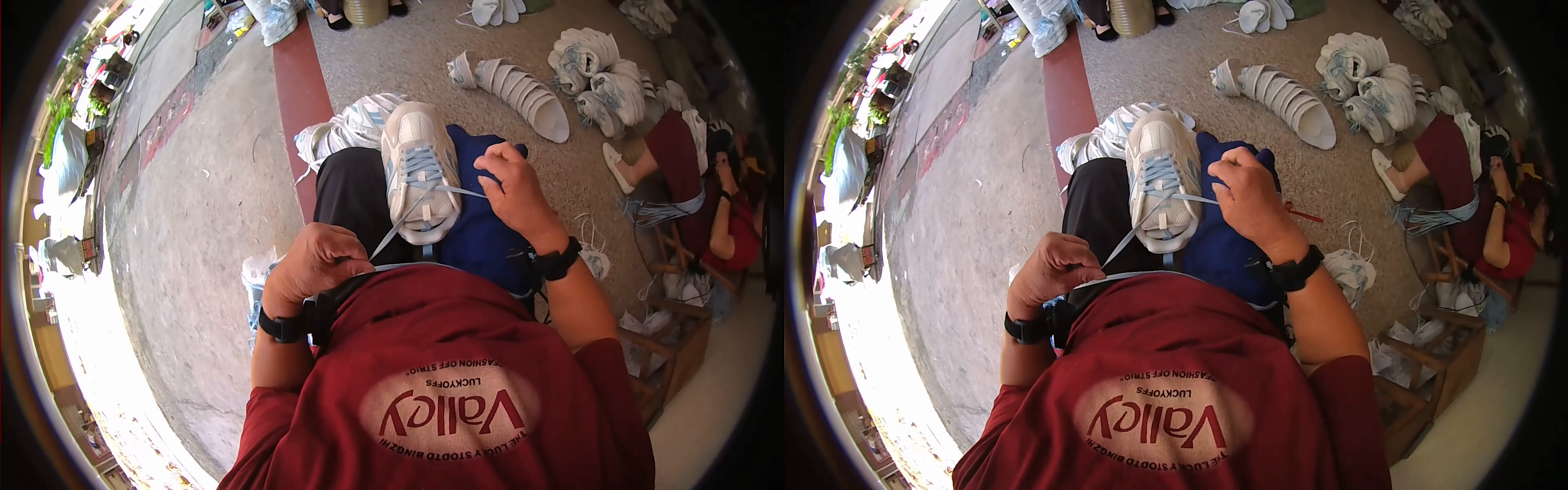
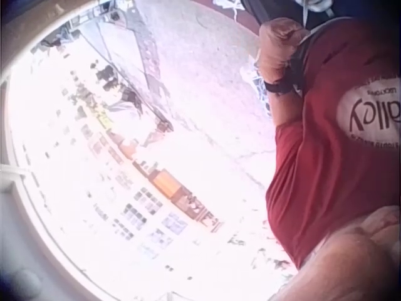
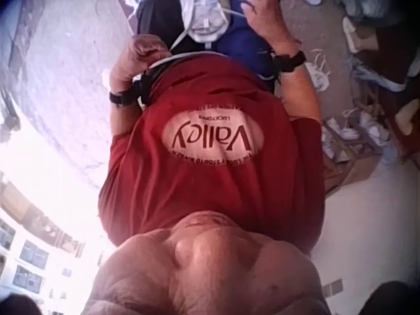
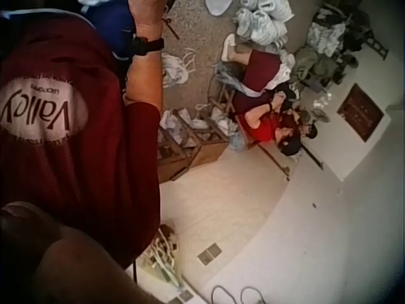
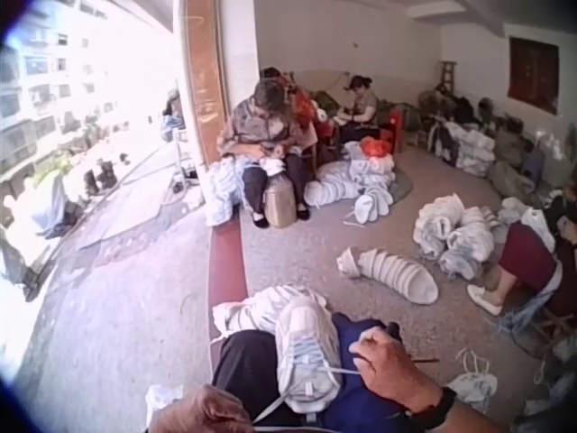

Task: Lacing a white sneaker while sitting in an assembly area.

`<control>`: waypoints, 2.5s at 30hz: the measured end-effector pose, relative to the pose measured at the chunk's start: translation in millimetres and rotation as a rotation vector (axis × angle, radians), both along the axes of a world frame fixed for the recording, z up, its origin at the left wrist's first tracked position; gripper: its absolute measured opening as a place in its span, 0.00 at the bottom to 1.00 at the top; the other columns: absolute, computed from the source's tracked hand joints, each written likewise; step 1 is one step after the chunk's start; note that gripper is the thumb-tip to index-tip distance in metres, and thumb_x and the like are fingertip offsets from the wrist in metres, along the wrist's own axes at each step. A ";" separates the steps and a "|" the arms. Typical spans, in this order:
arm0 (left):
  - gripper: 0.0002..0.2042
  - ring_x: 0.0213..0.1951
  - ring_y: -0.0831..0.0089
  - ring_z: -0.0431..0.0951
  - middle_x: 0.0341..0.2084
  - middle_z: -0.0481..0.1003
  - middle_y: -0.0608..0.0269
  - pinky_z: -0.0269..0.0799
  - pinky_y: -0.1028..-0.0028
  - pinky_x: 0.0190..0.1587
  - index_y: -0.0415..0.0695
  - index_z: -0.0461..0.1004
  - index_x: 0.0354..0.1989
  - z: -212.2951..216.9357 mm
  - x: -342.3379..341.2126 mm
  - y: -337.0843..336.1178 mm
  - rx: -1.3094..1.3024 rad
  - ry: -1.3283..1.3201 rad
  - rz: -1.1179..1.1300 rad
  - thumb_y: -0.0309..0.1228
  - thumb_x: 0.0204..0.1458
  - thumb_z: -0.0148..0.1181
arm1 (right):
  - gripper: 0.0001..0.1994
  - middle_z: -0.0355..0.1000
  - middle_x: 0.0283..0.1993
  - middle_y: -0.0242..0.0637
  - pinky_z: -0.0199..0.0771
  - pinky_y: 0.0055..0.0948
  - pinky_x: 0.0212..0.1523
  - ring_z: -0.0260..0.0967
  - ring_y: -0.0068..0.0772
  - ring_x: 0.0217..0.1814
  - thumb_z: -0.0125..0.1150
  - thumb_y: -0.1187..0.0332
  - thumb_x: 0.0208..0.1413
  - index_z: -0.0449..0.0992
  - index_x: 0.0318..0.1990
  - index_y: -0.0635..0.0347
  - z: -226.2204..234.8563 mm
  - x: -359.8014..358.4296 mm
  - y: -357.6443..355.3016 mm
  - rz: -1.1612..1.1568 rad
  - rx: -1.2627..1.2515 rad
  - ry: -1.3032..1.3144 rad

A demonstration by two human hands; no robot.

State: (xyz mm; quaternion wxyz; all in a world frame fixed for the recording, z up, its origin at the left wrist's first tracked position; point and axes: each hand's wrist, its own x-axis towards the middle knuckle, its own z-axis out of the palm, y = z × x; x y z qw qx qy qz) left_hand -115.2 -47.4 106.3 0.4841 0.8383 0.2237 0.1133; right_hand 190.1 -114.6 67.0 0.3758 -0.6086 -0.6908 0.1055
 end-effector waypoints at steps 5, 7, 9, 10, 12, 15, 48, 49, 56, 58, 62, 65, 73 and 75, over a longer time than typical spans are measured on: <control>0.04 0.21 0.67 0.73 0.16 0.72 0.60 0.67 0.72 0.24 0.40 0.75 0.20 -14.5 -16.0 -0.9 0.194 0.131 0.108 0.23 0.39 0.64 | 0.12 0.69 0.35 0.48 0.68 0.36 0.40 0.69 0.49 0.38 0.60 0.77 0.43 0.71 0.38 0.66 -11.5 -28.2 20.3 0.103 -0.201 -0.031; 0.03 0.22 0.65 0.74 0.17 0.72 0.59 0.68 0.71 0.25 0.40 0.75 0.21 -22.9 -23.2 2.6 0.547 0.128 0.522 0.23 0.40 0.63 | 0.12 0.69 0.32 0.47 0.68 0.37 0.38 0.68 0.50 0.36 0.60 0.76 0.43 0.71 0.38 0.65 -16.2 -29.4 19.0 0.074 -0.227 -0.056; 0.02 0.22 0.64 0.74 0.18 0.73 0.59 0.68 0.71 0.25 0.41 0.75 0.21 -34.4 -24.3 8.2 0.599 0.112 0.552 0.23 0.40 0.63 | 0.12 0.69 0.29 0.46 0.68 0.38 0.36 0.68 0.51 0.34 0.61 0.74 0.43 0.71 0.38 0.64 -17.4 -28.8 15.2 0.047 -0.255 -0.081; 0.02 0.22 0.63 0.74 0.18 0.73 0.58 0.68 0.71 0.25 0.41 0.75 0.22 -42.0 -23.9 11.6 0.653 0.091 0.571 0.23 0.40 0.62 | 0.11 0.68 0.25 0.44 0.68 0.40 0.33 0.68 0.50 0.31 0.61 0.73 0.43 0.72 0.37 0.62 -16.9 -27.0 11.1 0.088 -0.161 -0.080; 0.02 0.22 0.67 0.74 0.19 0.73 0.59 0.68 0.74 0.26 0.40 0.75 0.23 -60.3 -30.2 17.5 0.619 0.068 0.576 0.22 0.41 0.62 | 0.10 0.67 0.21 0.42 0.68 0.41 0.30 0.68 0.50 0.27 0.61 0.72 0.44 0.72 0.36 0.60 -9.9 -20.6 4.0 0.133 -0.064 -0.082; 0.01 0.24 0.78 0.72 0.19 0.73 0.63 0.66 0.78 0.28 0.37 0.75 0.24 -96.9 -64.0 30.5 0.165 -0.109 0.687 0.20 0.44 0.61 | 0.06 0.69 0.23 0.41 0.67 0.38 0.27 0.68 0.47 0.27 0.61 0.72 0.44 0.74 0.32 0.60 -0.1 2.3 -9.6 0.087 -0.146 -0.273; 0.07 0.18 0.83 0.68 0.19 0.72 0.68 0.58 0.85 0.19 0.43 0.71 0.23 -86.1 -85.1 21.9 -0.854 -0.269 0.623 0.29 0.49 0.61 | 0.04 0.70 0.22 0.34 0.69 0.22 0.25 0.71 0.23 0.26 0.61 0.75 0.43 0.72 0.22 0.64 14.6 59.7 -52.5 0.173 -0.904 0.745; 0.06 0.19 0.83 0.68 0.19 0.72 0.68 0.61 0.85 0.20 0.43 0.71 0.24 -66.5 -59.6 22.8 -0.842 -0.204 0.446 0.29 0.49 0.61 | 0.05 0.70 0.23 0.34 0.69 0.24 0.29 0.71 0.25 0.31 0.61 0.75 0.42 0.71 0.20 0.65 9.7 41.4 -36.6 0.273 -0.765 0.627; 0.05 0.26 0.86 0.69 0.33 0.73 0.68 0.67 0.84 0.28 0.42 0.73 0.25 -75.8 37.8 60.8 -0.564 -0.054 0.204 0.28 0.49 0.61 | 0.05 0.70 0.23 0.32 0.66 0.26 0.31 0.67 0.23 0.31 0.62 0.76 0.39 0.72 0.19 0.66 -35.2 -8.9 27.4 -0.029 -0.224 0.196; 0.05 0.22 0.86 0.65 0.20 0.68 0.75 0.62 0.83 0.26 0.40 0.73 0.26 -81.0 44.3 61.8 -0.519 -0.237 0.371 0.27 0.48 0.60 | 0.06 0.68 0.23 0.31 0.61 0.19 0.25 0.61 0.20 0.22 0.59 0.78 0.44 0.72 0.18 0.64 -42.7 -16.5 30.3 -0.139 -0.306 0.735; 0.04 0.22 0.87 0.63 0.20 0.68 0.76 0.60 0.84 0.26 0.41 0.73 0.25 -91.4 46.0 49.9 -0.376 -0.296 0.430 0.26 0.48 0.61 | 0.06 0.67 0.19 0.32 0.59 0.14 0.17 0.60 0.15 0.17 0.57 0.78 0.48 0.70 0.21 0.63 -39.1 -24.1 25.8 -0.123 -0.353 1.188; 0.04 0.23 0.87 0.62 0.22 0.70 0.76 0.59 0.84 0.28 0.42 0.73 0.25 -90.9 44.2 50.2 -0.495 -0.344 0.468 0.27 0.49 0.60 | 0.07 0.69 0.17 0.34 0.58 0.15 0.15 0.62 0.17 0.17 0.57 0.80 0.47 0.69 0.20 0.63 -43.4 -26.8 25.1 -0.158 -0.370 1.099; 0.04 0.23 0.87 0.62 0.20 0.68 0.77 0.59 0.84 0.27 0.42 0.72 0.25 -89.9 46.4 46.6 -0.412 -0.322 0.470 0.26 0.49 0.60 | 0.04 0.66 0.16 0.44 0.67 0.33 0.23 0.66 0.40 0.19 0.58 0.77 0.42 0.69 0.22 0.65 -50.3 -36.1 23.8 -0.222 -0.200 0.285; 0.05 0.24 0.86 0.64 0.20 0.68 0.76 0.61 0.84 0.28 0.40 0.71 0.25 -91.6 47.4 46.3 -0.373 -0.305 0.452 0.25 0.48 0.60 | 0.04 0.66 0.17 0.47 0.68 0.37 0.25 0.67 0.46 0.20 0.58 0.76 0.41 0.70 0.22 0.66 -52.5 -40.4 20.3 -0.228 -0.151 0.191</control>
